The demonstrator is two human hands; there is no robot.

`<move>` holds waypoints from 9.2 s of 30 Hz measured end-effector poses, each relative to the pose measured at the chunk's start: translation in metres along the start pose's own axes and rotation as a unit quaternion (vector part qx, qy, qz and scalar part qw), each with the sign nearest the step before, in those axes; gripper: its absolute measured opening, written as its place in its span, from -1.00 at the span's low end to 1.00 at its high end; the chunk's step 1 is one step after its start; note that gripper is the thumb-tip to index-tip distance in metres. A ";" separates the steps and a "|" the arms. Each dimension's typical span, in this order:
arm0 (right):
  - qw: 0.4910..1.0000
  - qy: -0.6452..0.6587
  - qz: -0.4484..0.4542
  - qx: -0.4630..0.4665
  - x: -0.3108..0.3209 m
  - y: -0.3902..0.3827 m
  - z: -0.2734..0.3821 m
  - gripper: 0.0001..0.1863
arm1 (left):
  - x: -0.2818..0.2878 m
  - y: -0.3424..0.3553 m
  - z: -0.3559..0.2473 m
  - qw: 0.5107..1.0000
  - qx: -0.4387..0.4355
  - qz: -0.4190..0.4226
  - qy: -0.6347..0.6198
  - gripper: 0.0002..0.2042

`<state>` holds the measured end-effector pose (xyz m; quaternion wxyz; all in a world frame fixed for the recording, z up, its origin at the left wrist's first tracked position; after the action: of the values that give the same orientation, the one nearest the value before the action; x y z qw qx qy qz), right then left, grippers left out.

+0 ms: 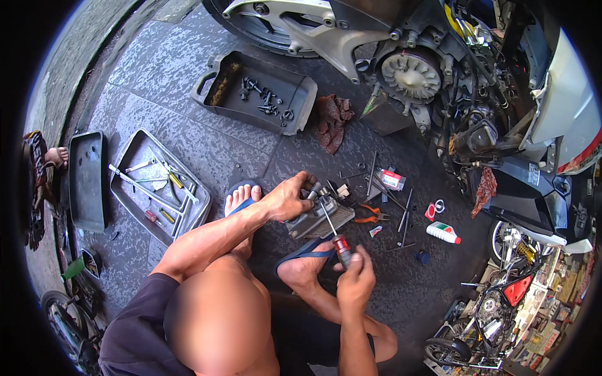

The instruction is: The person cleans and reinstalls a radiator onto a motorcycle, connecting rubber hoses and securing them with clamps using pliers and a socket wrench.

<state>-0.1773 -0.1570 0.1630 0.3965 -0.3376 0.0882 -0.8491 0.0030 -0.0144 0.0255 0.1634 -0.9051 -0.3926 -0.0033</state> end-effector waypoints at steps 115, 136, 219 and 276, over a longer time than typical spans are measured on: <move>0.791 0.594 0.146 0.007 -0.034 0.072 -0.115 -0.13 | 0.040 -0.064 -0.230 0.914 -0.145 0.146 0.351 -0.67; 0.768 0.634 0.088 -0.011 -0.084 0.083 -0.077 -0.27 | 0.063 0.011 -0.232 0.887 -0.183 0.124 0.405 -0.68; 0.994 -0.043 -0.069 -0.069 0.256 0.148 -0.105 -0.74 | 0.040 -0.015 0.047 0.946 0.007 -0.207 0.248 -0.79; 0.975 0.180 -0.125 0.017 0.104 0.452 -0.172 -0.69 | 0.015 -0.009 0.047 0.907 0.092 -0.118 0.394 -0.85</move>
<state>-0.0582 -0.5567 -0.1038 0.2701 -0.1803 0.1006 -0.9404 0.0012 0.0163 -0.0144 0.3854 -0.7579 -0.3990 -0.3434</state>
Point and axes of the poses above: each hand's wrist, its own y-axis towards the middle knuckle, its own x-axis out of the back of the hand, z = x × y, the point moved 1 cm from there along y, towards the middle knuckle, and after that the axes turned 10 degrees about y, right-handed, at the moved point
